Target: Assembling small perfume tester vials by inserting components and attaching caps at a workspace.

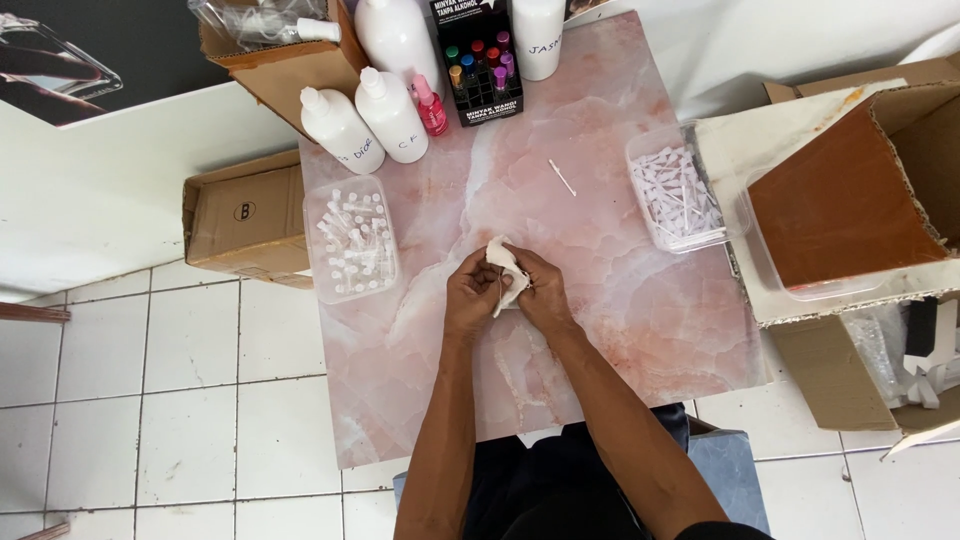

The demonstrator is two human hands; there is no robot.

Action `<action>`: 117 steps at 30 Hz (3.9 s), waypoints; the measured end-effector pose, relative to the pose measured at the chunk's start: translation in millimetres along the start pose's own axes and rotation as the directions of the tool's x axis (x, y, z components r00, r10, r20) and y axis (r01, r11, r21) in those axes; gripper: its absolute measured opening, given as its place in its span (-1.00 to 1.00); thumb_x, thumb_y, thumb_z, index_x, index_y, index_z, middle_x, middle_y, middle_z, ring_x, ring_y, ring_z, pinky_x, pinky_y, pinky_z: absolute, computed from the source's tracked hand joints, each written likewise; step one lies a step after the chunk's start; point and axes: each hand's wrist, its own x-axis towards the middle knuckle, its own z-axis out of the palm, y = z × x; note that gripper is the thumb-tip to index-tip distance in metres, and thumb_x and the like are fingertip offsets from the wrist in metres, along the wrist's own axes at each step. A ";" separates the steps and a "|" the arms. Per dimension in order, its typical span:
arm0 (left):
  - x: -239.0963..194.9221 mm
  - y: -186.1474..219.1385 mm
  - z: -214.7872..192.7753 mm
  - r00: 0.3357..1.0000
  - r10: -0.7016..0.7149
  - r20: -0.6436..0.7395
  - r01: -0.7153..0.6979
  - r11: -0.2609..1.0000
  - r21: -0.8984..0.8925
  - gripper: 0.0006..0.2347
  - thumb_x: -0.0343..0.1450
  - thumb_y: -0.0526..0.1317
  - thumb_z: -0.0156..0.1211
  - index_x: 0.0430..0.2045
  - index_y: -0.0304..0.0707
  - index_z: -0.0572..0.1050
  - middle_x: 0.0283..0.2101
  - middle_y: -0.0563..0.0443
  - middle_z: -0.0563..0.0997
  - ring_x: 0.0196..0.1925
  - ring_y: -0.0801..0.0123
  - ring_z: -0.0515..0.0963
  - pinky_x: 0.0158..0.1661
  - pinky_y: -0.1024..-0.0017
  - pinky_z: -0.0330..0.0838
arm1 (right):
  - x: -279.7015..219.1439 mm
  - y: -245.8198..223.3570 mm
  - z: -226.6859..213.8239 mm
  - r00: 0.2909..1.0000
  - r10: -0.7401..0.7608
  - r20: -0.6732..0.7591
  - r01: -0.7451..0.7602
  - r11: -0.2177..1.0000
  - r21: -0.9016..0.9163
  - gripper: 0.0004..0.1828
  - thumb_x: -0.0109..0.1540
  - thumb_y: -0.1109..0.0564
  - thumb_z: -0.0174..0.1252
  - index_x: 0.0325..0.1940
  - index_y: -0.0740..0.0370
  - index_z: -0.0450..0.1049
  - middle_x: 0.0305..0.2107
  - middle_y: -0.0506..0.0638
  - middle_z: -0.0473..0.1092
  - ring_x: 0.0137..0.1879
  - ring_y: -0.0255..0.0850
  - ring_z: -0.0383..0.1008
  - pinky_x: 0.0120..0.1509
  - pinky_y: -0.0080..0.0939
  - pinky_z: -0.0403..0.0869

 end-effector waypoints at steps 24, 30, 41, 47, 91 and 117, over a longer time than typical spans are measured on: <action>-9.7 20.7 23.1 0.919 0.351 -0.180 -0.263 0.885 0.385 -0.86 0.48 -0.35 0.23 -0.14 -0.35 0.63 -0.18 -0.13 0.61 -0.11 0.24 0.62 -0.02 0.25 0.52 | 0.9 17.6 -2.4 0.983 0.131 -0.126 -0.130 0.991 0.017 -0.72 0.33 0.41 0.07 -0.16 0.22 0.68 -0.29 0.10 0.50 -0.08 -0.18 0.52 0.08 -0.08 0.50; 1.7 -20.8 8.4 0.924 0.374 -0.075 -0.313 0.855 0.414 -0.72 0.41 -0.53 0.17 -0.04 -0.29 0.63 0.00 -0.10 0.43 0.00 0.25 0.52 0.09 0.30 0.46 | 4.2 1.6 -2.7 0.992 0.084 -0.096 -0.088 0.995 -0.041 -0.85 0.26 0.31 0.27 -0.11 0.22 0.68 -0.28 0.13 0.54 -0.14 -0.20 0.52 0.02 -0.12 0.49; -6.0 10.0 -1.7 0.948 0.295 0.119 -0.316 0.914 0.253 -0.77 0.39 -0.62 -0.02 -0.19 -0.56 0.58 0.17 -0.38 0.38 0.24 -0.16 0.44 0.25 0.03 0.29 | -1.4 11.0 5.0 0.987 0.102 -0.127 -0.112 0.991 -0.070 -0.90 0.30 0.23 0.29 -0.15 0.18 0.71 -0.30 0.06 0.59 -0.15 -0.23 0.57 0.02 -0.15 0.51; -7.4 13.5 3.9 0.987 0.160 0.008 -0.158 0.964 0.212 -0.77 0.44 -0.47 0.18 -0.08 -0.31 0.65 0.08 -0.19 0.51 0.15 0.16 0.54 0.17 0.24 0.43 | -0.4 3.1 2.2 0.988 0.094 -0.118 -0.101 0.994 -0.049 -0.86 0.34 0.23 0.22 -0.15 0.20 0.70 -0.28 0.06 0.59 -0.11 -0.23 0.55 0.07 -0.11 0.49; -10.3 -0.3 7.0 0.981 0.075 -0.179 -0.059 0.994 0.090 -0.78 0.26 -0.35 0.43 -0.23 -0.35 0.75 -0.30 -0.03 0.81 -0.27 0.43 0.71 -0.22 0.52 0.62 | 14.1 32.7 -1.9 0.864 0.496 -0.087 -0.484 0.771 -0.413 -0.66 0.30 -0.19 -0.03 -0.23 0.03 0.50 -0.48 -0.10 0.54 -0.32 -0.26 0.53 -0.15 -0.24 0.46; 10.1 -24.6 4.7 0.933 0.034 -0.360 0.035 0.983 0.183 -0.62 0.21 -0.25 0.36 -0.06 -0.18 0.66 -0.09 -0.04 0.81 -0.07 0.30 0.79 0.02 0.42 0.64 | 17.7 53.1 -27.0 0.904 0.426 -0.032 -0.416 0.894 0.167 -0.69 0.25 0.22 0.20 0.05 0.31 0.67 -0.25 0.03 0.65 -0.16 -0.23 0.56 -0.07 -0.24 0.52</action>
